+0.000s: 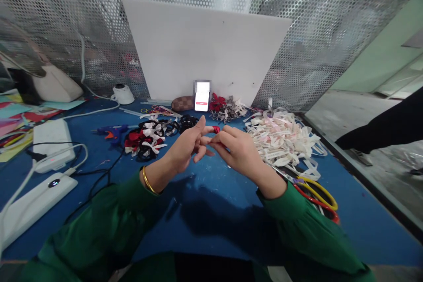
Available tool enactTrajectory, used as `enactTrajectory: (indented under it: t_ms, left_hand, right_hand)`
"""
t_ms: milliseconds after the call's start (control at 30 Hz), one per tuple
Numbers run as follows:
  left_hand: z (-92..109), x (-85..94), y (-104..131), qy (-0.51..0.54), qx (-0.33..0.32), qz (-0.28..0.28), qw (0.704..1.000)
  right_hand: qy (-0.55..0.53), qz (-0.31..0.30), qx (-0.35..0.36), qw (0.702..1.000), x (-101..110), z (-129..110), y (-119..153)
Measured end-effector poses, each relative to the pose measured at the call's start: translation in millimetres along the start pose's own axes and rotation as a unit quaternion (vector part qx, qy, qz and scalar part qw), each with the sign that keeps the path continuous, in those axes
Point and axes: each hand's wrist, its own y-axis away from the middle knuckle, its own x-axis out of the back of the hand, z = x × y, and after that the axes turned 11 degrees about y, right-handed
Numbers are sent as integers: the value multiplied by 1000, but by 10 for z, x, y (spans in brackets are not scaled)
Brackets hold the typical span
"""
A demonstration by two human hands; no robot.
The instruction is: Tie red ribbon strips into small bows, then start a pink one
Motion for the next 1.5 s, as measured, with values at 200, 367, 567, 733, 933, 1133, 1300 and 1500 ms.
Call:
enactTrajectory:
  t_ms: [200,367,567,733,933,1133,1300,1500]
  left_hand:
    - [-98,-45,-3,-46,-37,18,998]
    - [-200,-99,-41,-41,-93,67,993]
    - [-208,-113,-66,71,-69,126,987]
    - [-210,-123,-72,123,-64,132,982]
    - [-241,-122,-82,158,-66,127,977]
    - [-269,-126,-116,165,-116,147,968]
    - [-307,-160,-122,122,-170,158,965]
    - [-359,-112,-134,94,-116,153,977]
  right_hand:
    - [-372,41,-275,886,-71,14,-13]
    - [-589,39,-351,726,-113,38,-40]
    - [-633,42,-330,699,-169,-14,-34]
    - [-614,64,-336,711,-226,-53,-24]
    - [-677,83,-352,642,-249,-102,-32]
    - [-671,54,-355,649,-129,-155,-53]
    - [-651,47,-365,664,-48,-177,-62]
    - [-676,66,-394,619,-132,-103,-64]
